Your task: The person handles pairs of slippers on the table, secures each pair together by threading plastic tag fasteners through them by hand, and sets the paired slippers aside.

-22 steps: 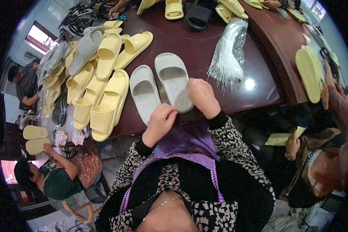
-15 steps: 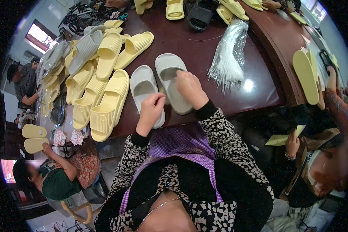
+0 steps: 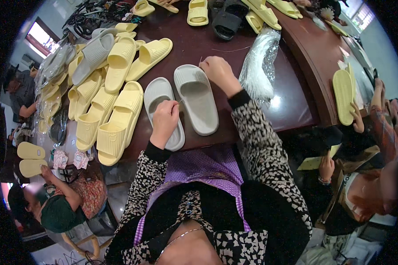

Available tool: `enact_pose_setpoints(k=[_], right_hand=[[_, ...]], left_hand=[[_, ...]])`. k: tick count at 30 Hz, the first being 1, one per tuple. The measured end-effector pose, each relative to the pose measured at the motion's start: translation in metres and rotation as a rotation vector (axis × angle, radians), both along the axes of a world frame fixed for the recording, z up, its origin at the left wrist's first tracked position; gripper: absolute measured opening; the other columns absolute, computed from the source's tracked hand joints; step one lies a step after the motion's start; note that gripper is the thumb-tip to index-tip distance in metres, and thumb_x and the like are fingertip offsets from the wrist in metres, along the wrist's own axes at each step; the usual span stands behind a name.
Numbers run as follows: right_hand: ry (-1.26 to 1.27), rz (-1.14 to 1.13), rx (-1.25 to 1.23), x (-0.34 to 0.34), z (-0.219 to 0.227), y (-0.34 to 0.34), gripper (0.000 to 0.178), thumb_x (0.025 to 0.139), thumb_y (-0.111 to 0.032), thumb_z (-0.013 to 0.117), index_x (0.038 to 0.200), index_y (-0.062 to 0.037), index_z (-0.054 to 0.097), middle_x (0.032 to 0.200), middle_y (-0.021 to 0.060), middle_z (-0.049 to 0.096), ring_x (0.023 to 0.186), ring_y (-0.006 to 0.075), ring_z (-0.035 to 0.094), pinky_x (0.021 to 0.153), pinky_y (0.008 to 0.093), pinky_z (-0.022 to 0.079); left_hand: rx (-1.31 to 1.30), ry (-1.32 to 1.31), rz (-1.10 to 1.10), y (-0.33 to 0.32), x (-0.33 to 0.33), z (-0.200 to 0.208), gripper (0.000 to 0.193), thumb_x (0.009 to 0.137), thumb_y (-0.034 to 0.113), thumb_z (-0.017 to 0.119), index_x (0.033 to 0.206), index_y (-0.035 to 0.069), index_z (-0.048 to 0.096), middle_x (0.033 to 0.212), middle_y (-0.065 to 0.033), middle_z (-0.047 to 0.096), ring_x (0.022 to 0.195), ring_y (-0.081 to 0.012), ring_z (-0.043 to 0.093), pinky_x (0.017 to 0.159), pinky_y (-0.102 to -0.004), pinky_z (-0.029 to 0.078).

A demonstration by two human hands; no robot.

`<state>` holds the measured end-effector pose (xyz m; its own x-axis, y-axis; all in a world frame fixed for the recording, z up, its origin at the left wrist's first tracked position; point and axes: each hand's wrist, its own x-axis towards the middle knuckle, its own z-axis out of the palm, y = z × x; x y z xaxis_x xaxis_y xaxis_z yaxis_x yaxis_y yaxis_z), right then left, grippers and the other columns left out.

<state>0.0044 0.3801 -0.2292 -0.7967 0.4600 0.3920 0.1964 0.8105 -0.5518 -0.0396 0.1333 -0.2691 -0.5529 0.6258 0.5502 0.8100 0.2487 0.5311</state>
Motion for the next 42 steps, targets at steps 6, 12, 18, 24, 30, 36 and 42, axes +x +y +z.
enact_pose_setpoints(k=[6,12,18,24,30,36,42], right_hand=[[-0.255,0.035,-0.065,-0.064,-0.037,0.035,0.036,0.076,-0.035,0.067,0.074,0.0009,0.071,0.077,0.0236,0.066,0.078,0.0395,0.065,0.076,0.0453,0.051],[-0.066,0.078,-0.057,-0.085,-0.028,0.017,0.024,0.073,-0.022,0.071,0.081,-0.0001,0.072,0.080,0.0192,0.068,0.077,0.0344,0.066,0.073,0.0423,0.052],[-0.121,0.588,-0.255,-0.115,0.006,-0.036,0.018,0.078,-0.017,0.066,0.086,-0.0005,0.070,0.072,0.0114,0.067,0.068,0.0167,0.063,0.064,0.0309,0.049],[-0.431,0.766,0.084,-0.144,0.000,-0.081,0.017,0.077,-0.016,0.066,0.084,-0.0014,0.069,0.068,0.0084,0.064,0.063,0.0141,0.056,0.061,0.0310,0.046],[-0.430,0.673,-0.377,-0.140,-0.004,-0.084,0.014,0.078,-0.013,0.065,0.080,0.0009,0.067,0.072,0.0030,0.064,0.065,0.0122,0.057,0.061,0.0279,0.046],[-0.171,0.523,-0.649,-0.125,0.005,-0.069,0.011,0.085,-0.009,0.063,0.083,0.0017,0.065,0.075,0.0039,0.064,0.069,0.0089,0.058,0.063,0.0233,0.048],[0.051,0.611,-0.621,-0.081,0.003,-0.070,0.004,0.089,-0.003,0.062,0.087,0.0005,0.063,0.085,0.0033,0.066,0.080,0.0088,0.060,0.074,0.0233,0.050]], left_hand=[[0.019,0.078,-0.066,-0.010,-0.009,-0.001,0.005,0.082,0.005,0.061,0.086,0.002,0.063,0.083,-0.0129,0.059,0.082,-0.0328,0.058,0.073,-0.0417,0.047],[0.039,0.036,-0.158,-0.017,-0.018,-0.002,0.007,0.083,0.007,0.062,0.089,0.004,0.062,0.087,-0.0115,0.058,0.085,-0.0319,0.058,0.074,-0.0408,0.048],[0.041,0.025,-0.152,-0.017,-0.017,-0.005,0.010,0.082,0.010,0.063,0.091,0.005,0.061,0.090,-0.0112,0.056,0.086,-0.0323,0.059,0.075,-0.0408,0.049],[-0.003,0.045,-0.132,-0.019,-0.015,-0.004,0.013,0.082,0.011,0.063,0.093,0.006,0.059,0.092,-0.0120,0.054,0.087,-0.0327,0.058,0.075,-0.0411,0.048],[-0.036,0.042,-0.120,-0.018,-0.014,-0.004,0.017,0.082,0.011,0.063,0.098,0.006,0.059,0.095,-0.0136,0.053,0.088,-0.0330,0.059,0.076,-0.0409,0.049],[0.055,0.114,0.016,-0.026,0.002,0.014,0.029,0.083,0.007,0.061,0.112,0.005,0.060,0.104,-0.0168,0.056,0.088,-0.0340,0.060,0.075,-0.0405,0.051],[0.392,-0.060,0.112,-0.026,-0.018,0.038,0.023,0.085,0.003,0.062,0.108,0.001,0.063,0.094,-0.0119,0.064,0.076,-0.0232,0.060,0.070,-0.0316,0.051]])
